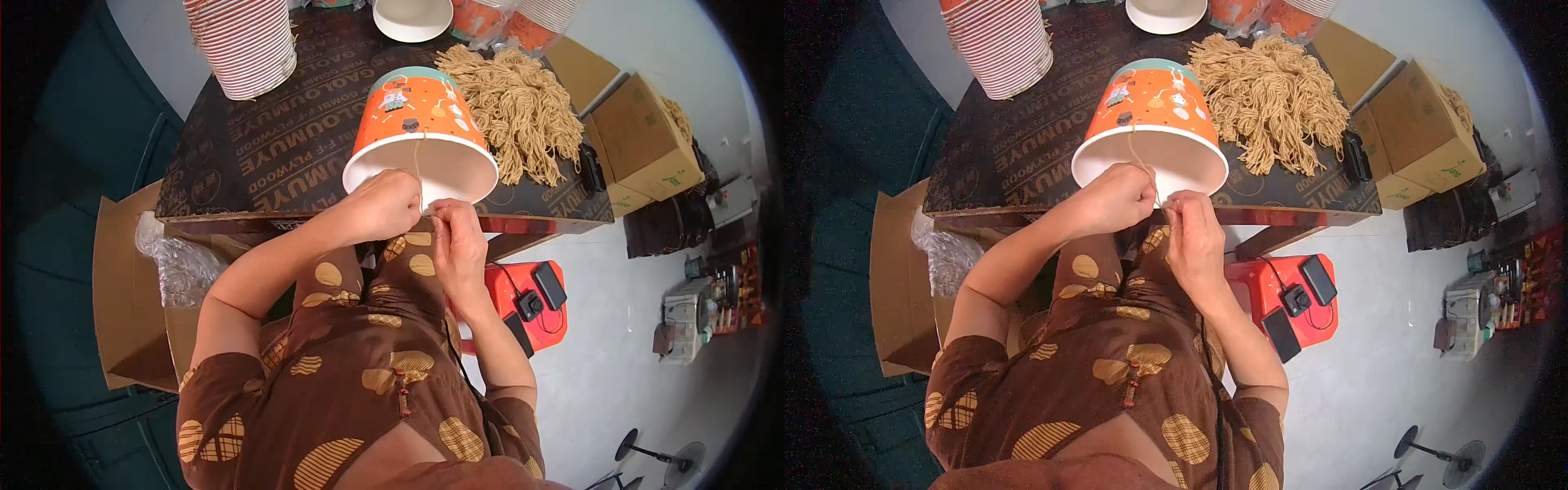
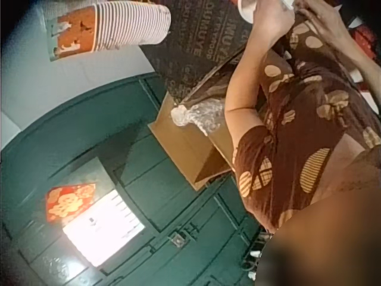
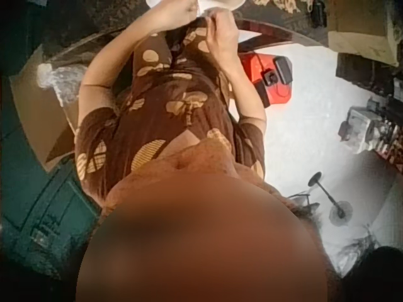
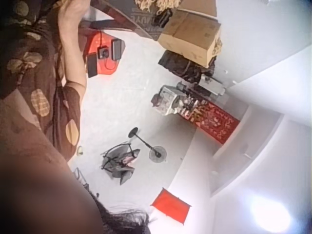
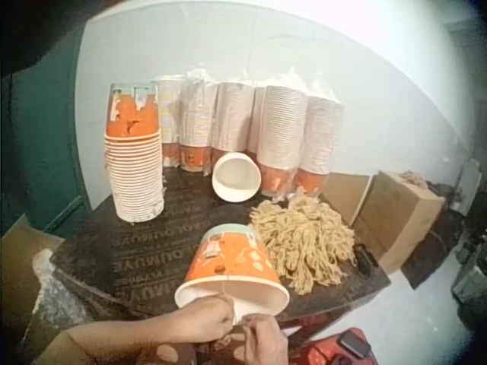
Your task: Threading a string handle through pre-punched holes in a decorative paper bucket.
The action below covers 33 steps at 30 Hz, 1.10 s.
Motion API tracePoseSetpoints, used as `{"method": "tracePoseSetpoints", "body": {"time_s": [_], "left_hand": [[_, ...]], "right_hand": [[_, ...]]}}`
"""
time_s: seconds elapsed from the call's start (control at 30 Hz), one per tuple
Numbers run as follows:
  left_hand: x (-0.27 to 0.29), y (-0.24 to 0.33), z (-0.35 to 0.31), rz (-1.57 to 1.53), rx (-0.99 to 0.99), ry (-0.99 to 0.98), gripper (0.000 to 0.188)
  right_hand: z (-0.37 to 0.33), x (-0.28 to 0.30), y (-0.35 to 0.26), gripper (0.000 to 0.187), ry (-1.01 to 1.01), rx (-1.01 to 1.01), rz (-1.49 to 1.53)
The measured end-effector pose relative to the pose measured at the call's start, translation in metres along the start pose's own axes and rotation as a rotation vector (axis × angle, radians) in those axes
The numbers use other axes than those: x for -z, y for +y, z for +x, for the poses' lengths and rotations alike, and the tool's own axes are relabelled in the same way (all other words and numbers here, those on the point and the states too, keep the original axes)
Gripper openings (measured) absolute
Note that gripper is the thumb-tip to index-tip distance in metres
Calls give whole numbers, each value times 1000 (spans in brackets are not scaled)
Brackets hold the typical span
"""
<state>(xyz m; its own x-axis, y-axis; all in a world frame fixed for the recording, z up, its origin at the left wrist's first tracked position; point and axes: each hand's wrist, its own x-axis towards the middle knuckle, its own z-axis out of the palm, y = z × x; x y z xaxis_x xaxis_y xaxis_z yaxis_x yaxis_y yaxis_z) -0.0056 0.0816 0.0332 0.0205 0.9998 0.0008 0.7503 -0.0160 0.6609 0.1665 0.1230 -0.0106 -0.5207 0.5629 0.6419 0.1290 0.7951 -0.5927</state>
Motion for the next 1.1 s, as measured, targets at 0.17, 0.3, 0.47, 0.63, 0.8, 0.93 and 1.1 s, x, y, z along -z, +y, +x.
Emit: {"method": "tracePoseSetpoints", "body": {"time_s": [0.17,0.3,0.47,0.63,0.8,0.93,1.1], "left_hand": [[-16,-1,-7,-149,-80,254,8],[-19,8,-7,-309,45,257,10],[-25,7,-5,-371,97,301,12],[-28,4,-3,-313,71,327,11],[-29,6,-1,-237,46,344,10],[-35,-3,2,-126,-51,406,6],[-38,-1,2,-105,-51,447,4]], "right_hand": [[-2,-1,-3,13,-1,-36,-39],[-2,-1,3,12,-9,-45,-15],[-2,-1,3,12,5,-34,-9],[-2,0,1,11,-7,-60,-31],[0,1,-2,6,-50,-250,71],[1,6,-5,8,-67,-391,203],[-12,14,-6,14,-92,-471,348]]}}
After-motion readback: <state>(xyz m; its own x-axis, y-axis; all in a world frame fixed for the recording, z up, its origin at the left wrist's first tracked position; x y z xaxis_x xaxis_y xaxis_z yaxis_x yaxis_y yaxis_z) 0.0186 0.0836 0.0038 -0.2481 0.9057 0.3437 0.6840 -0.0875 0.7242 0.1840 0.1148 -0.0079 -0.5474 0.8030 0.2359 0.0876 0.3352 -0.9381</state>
